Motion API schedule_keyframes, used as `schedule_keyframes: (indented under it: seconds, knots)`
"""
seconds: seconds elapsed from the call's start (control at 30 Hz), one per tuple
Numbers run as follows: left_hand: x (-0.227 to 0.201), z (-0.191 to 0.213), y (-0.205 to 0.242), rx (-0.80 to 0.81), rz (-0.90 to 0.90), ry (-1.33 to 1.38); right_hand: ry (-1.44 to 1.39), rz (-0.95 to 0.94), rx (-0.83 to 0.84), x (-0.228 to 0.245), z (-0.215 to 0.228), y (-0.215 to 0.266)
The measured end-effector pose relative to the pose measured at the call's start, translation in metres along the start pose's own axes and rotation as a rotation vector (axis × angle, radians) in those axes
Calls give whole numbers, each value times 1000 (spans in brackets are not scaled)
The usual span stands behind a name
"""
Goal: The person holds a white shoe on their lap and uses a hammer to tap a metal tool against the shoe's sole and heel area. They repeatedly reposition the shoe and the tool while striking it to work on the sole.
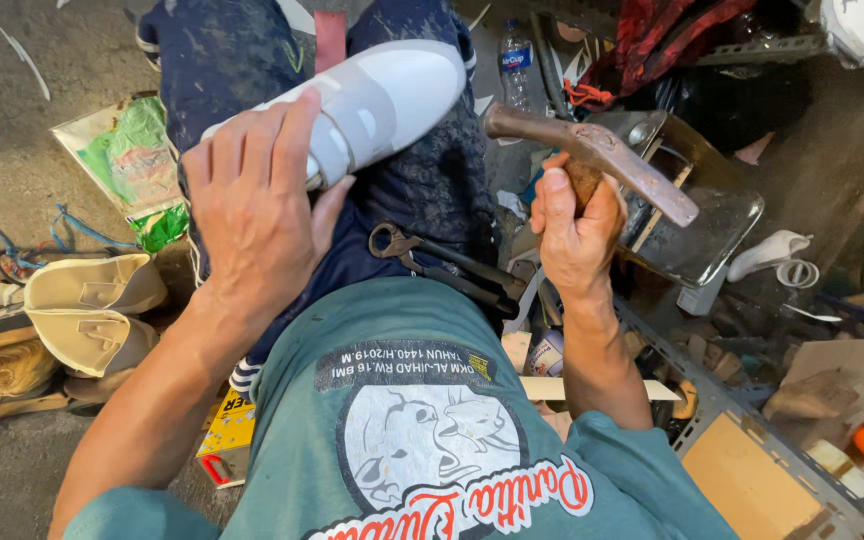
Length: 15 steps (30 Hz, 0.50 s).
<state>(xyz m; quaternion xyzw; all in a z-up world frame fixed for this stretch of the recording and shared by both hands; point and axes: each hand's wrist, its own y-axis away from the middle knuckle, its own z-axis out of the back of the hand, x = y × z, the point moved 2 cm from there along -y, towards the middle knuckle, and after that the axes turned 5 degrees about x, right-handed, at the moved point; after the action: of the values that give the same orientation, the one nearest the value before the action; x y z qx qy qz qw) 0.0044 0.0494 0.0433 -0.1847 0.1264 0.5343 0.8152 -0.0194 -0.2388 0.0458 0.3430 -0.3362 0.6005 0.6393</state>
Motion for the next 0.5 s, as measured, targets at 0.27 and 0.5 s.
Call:
schedule_keyframes:
  seconds: [0.27, 0.5]
  knots:
    - [-8, -21, -9, -15, 88, -177, 261, 196, 66, 7, -20, -17]
    - [-8, -22, -9, 1, 102, -180, 324, 425, 220, 36, -27, -59]
